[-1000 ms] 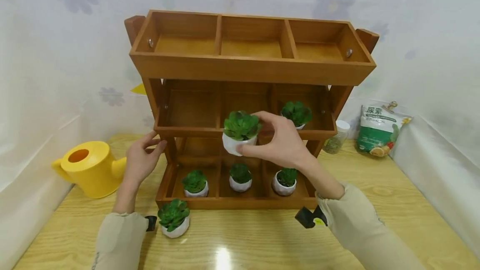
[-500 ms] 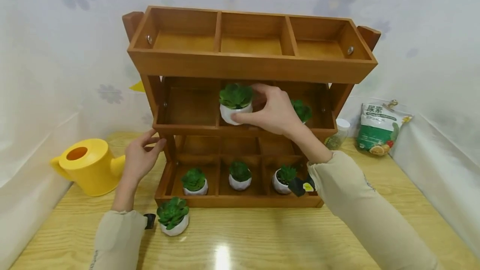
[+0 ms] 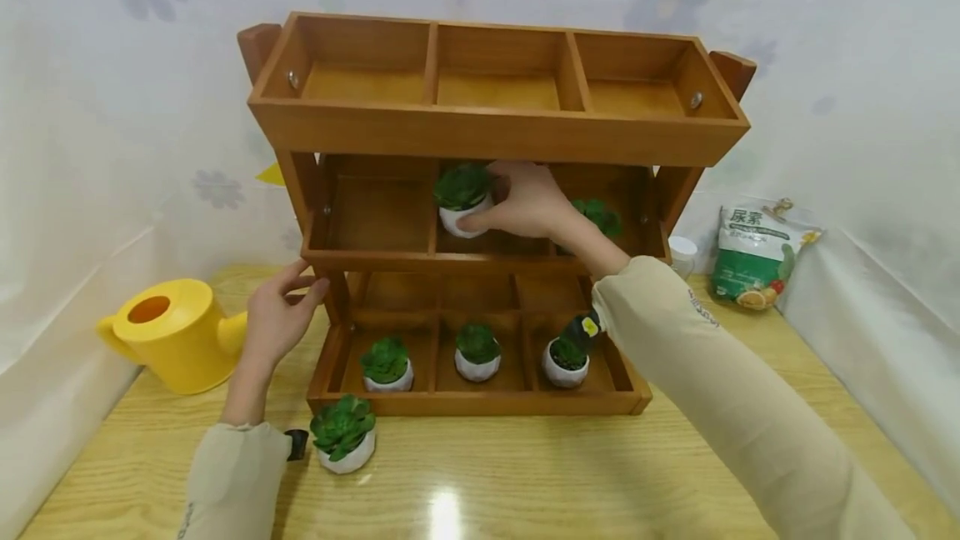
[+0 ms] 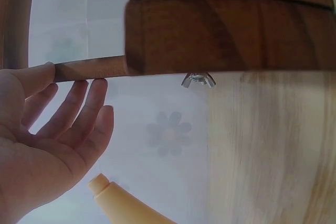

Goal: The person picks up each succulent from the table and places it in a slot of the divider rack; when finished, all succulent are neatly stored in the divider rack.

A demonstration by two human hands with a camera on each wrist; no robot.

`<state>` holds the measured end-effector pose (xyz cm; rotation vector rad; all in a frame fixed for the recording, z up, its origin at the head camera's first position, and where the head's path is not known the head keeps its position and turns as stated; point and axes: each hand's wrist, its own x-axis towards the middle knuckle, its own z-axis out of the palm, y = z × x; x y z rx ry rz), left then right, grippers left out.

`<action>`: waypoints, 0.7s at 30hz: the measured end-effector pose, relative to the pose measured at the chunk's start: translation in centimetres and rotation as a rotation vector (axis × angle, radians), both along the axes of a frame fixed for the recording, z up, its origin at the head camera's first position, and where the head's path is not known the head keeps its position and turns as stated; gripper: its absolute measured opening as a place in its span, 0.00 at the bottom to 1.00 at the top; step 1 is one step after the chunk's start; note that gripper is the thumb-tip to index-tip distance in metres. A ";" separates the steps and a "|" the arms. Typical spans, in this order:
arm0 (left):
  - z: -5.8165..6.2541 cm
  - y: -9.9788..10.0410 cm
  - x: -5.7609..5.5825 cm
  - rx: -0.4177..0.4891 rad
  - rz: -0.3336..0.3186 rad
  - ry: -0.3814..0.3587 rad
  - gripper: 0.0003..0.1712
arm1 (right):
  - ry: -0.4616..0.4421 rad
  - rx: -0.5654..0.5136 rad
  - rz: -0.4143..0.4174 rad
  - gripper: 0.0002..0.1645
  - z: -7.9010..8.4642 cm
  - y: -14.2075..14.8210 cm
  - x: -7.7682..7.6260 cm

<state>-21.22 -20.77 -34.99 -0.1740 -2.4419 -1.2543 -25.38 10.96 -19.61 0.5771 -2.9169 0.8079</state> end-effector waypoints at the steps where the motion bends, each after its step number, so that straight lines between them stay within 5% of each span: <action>1: 0.0 0.0 0.0 0.000 0.003 0.000 0.28 | -0.002 0.017 0.012 0.42 0.0 -0.1 -0.1; 11: 0.1 0.0 0.1 -0.006 0.004 -0.001 0.29 | -0.021 0.163 0.043 0.45 0.4 -0.1 0.1; 21: 0.2 -0.2 0.1 -0.009 -0.003 -0.035 0.31 | -0.027 0.179 0.108 0.42 1.0 0.1 0.4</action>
